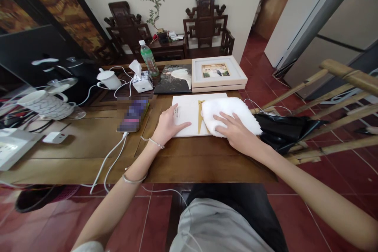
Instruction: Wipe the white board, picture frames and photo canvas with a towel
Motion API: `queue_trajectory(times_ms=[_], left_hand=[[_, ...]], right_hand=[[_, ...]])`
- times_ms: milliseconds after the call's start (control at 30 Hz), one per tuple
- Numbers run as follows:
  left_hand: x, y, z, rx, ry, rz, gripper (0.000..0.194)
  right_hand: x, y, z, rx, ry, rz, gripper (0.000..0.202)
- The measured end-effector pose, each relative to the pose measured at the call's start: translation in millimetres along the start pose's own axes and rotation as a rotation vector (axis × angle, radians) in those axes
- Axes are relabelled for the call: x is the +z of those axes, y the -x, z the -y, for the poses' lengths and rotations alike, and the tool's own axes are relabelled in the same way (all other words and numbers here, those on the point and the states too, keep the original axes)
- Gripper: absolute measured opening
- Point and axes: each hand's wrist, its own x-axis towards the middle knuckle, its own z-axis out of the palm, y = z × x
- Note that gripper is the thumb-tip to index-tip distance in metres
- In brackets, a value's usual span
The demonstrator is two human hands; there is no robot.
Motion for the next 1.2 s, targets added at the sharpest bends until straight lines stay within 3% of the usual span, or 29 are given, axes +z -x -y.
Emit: queue_trajectory(times_ms=[300, 500, 667, 800, 900, 1033, 1200], left_hand=[[1.1, 4, 0, 0.105, 0.036, -0.068, 0.082], [4.2, 7, 0, 0.15, 0.005, 0.051, 0.069], [10.5, 11, -3, 0.075, -0.102, 0.144, 0.062], [19.1, 8, 8, 0.135, -0.062, 0.124, 0.058], [24.8, 2, 19, 0.175, 0.022, 0.183, 0.059], [27.1, -2, 25, 0.201, 0.058, 0.244, 0.06], [26.9, -2, 27, 0.217, 0.064, 0.241, 0.06]], right_hand=[[9, 5, 4, 0.001, 0.055, -0.028, 0.069], [11, 5, 5, 0.004, 0.032, -0.047, 0.068], [5, 4, 7, 0.004, 0.059, -0.024, 0.065], [0, 8, 11, -0.015, 0.101, -0.008, 0.059], [0, 13, 12, -0.047, 0.109, -0.017, 0.054], [4, 9, -4, -0.061, 0.073, -0.011, 0.057], [6, -26, -40, 0.009, 0.007, 0.034, 0.065]])
